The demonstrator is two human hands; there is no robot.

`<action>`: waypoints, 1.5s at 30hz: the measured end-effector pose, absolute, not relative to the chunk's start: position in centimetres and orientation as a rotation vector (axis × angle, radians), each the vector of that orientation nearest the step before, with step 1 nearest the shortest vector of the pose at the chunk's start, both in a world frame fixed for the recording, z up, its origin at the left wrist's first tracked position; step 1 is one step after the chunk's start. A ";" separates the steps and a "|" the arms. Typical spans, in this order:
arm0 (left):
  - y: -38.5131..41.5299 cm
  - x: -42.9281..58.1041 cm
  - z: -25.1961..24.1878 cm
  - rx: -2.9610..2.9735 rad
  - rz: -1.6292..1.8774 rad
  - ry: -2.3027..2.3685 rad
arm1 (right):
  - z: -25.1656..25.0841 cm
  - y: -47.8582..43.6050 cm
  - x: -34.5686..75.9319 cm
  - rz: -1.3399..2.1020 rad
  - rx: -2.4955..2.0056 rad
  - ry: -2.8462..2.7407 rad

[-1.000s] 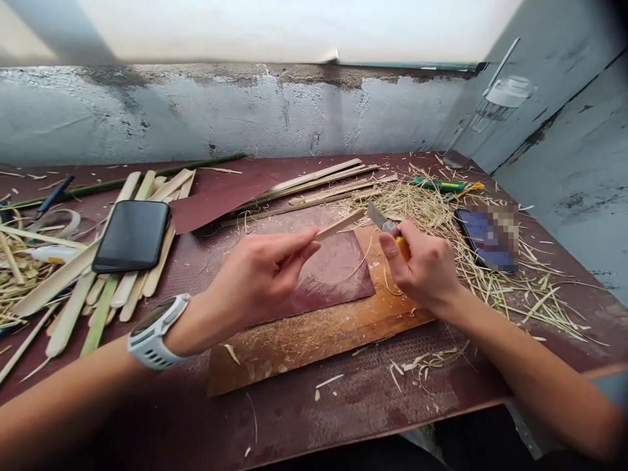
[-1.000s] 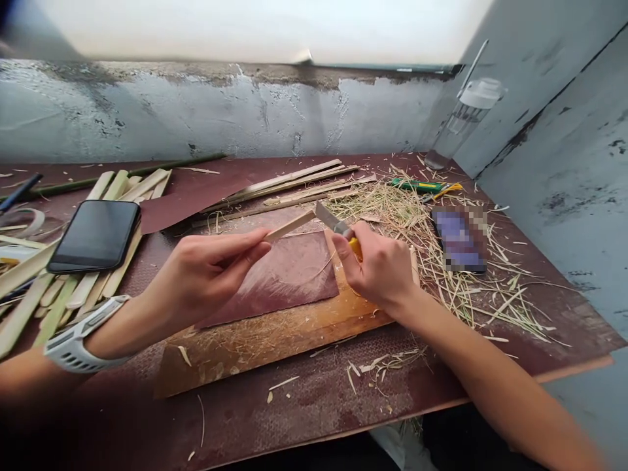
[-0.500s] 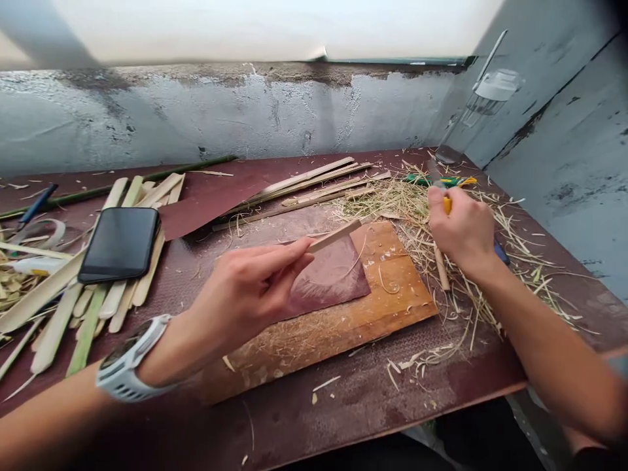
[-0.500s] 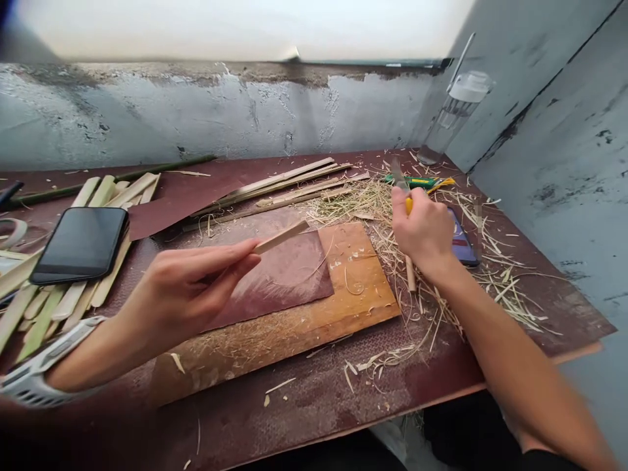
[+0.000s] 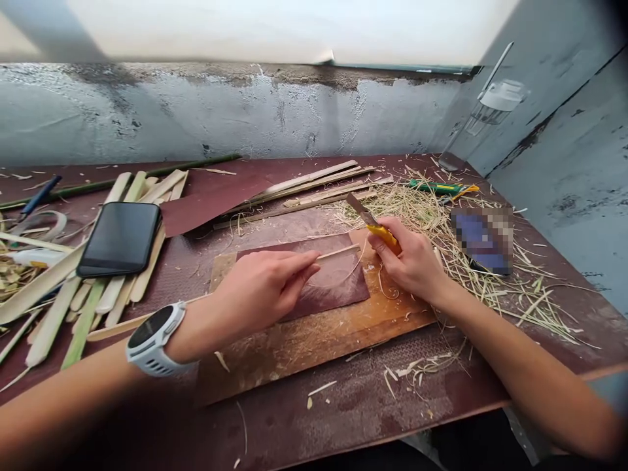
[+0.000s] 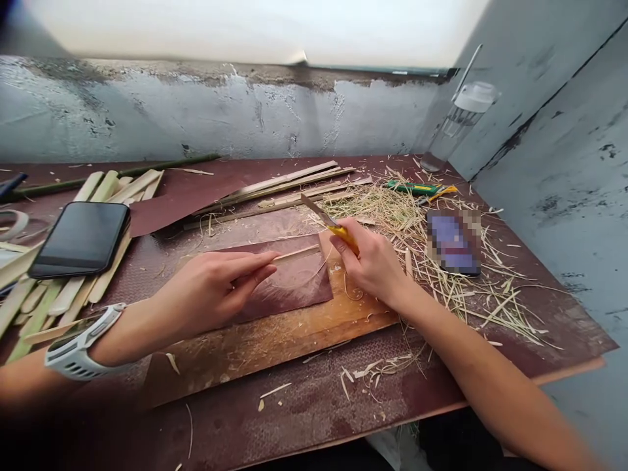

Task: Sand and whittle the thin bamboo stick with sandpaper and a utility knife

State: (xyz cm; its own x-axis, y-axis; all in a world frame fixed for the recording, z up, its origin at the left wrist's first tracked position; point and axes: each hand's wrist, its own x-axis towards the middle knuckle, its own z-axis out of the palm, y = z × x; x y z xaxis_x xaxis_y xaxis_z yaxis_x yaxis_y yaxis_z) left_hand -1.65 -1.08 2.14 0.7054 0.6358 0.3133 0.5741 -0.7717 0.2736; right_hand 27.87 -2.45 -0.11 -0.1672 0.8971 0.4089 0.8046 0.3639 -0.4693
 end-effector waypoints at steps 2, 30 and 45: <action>-1.2 -1.7 2.2 2.779 0.630 0.958 | 0.0 -2.7 27.8 0.032 -1.514 -2.019; -1.1 -1.8 1.9 2.707 0.428 0.891 | 0.8 -0.7 30.8 1.111 -1.323 -1.304; -0.8 -2.0 2.2 2.660 0.406 0.858 | 2.0 -1.4 30.7 1.324 -1.235 -1.221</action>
